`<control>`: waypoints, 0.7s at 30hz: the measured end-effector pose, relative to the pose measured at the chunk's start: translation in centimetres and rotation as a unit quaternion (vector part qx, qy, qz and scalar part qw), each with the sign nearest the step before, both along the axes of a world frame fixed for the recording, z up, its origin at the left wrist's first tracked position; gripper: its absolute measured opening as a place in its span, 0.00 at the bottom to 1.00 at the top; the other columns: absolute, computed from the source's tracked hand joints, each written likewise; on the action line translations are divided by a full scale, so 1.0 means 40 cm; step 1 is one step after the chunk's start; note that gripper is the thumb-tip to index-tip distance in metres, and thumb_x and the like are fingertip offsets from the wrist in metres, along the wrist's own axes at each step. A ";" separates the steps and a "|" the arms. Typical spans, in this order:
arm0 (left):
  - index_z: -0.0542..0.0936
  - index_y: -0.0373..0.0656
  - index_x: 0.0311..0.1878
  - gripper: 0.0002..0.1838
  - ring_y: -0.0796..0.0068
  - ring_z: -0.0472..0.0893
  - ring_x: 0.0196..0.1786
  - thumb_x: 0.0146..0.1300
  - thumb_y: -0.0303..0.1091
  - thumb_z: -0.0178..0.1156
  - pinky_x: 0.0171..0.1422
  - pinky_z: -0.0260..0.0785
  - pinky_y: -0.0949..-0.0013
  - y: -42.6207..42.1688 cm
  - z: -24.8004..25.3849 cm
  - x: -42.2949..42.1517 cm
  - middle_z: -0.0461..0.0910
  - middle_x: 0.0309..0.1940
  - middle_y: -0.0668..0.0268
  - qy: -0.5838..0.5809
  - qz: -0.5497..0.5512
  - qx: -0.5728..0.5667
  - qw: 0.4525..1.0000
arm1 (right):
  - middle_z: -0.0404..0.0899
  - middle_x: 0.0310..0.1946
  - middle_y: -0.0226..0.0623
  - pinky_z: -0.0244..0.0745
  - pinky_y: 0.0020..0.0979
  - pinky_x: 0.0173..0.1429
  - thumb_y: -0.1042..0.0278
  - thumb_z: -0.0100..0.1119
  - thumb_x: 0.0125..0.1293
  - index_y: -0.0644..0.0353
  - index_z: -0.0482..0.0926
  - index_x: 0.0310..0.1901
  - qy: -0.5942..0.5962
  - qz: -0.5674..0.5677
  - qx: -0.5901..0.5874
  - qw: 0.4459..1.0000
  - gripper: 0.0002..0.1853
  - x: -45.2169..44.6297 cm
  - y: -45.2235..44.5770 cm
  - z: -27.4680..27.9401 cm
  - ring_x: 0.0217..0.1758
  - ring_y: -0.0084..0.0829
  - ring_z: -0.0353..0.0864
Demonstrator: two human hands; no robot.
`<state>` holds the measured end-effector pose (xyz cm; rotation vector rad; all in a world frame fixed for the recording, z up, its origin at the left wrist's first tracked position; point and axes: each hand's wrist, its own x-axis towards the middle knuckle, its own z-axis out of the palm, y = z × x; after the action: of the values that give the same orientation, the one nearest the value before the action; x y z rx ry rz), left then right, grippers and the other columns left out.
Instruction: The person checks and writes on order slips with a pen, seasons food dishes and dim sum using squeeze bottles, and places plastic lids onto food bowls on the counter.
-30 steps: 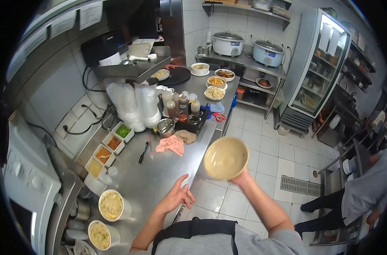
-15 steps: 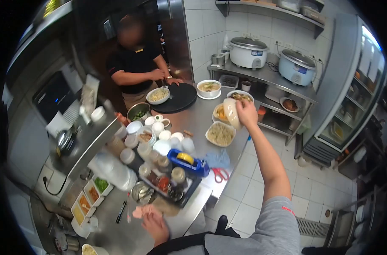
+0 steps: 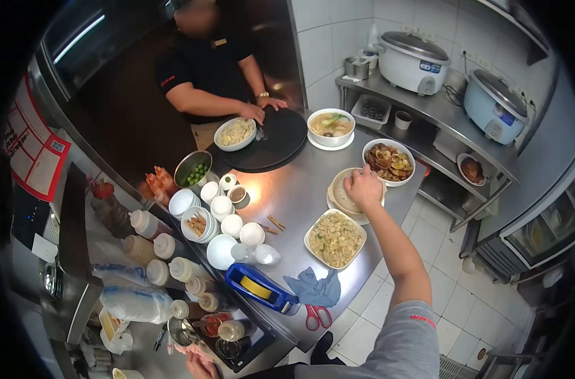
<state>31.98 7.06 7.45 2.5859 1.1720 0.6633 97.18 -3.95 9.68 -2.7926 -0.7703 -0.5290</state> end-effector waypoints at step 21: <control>0.68 0.35 0.43 0.20 0.44 0.64 0.54 0.46 0.32 0.56 0.62 0.53 0.47 0.028 -0.063 -0.001 0.65 0.50 0.47 -0.004 0.101 -0.012 0.995 | 0.79 0.25 0.48 0.75 0.40 0.41 0.69 0.67 0.43 0.64 0.76 0.27 0.234 0.292 0.087 0.923 0.11 -0.233 0.497 -0.175 0.34 0.48 0.80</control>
<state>31.93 8.19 4.92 2.4641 1.4429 0.6936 87.86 15.93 2.68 -2.2155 -1.2756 0.1666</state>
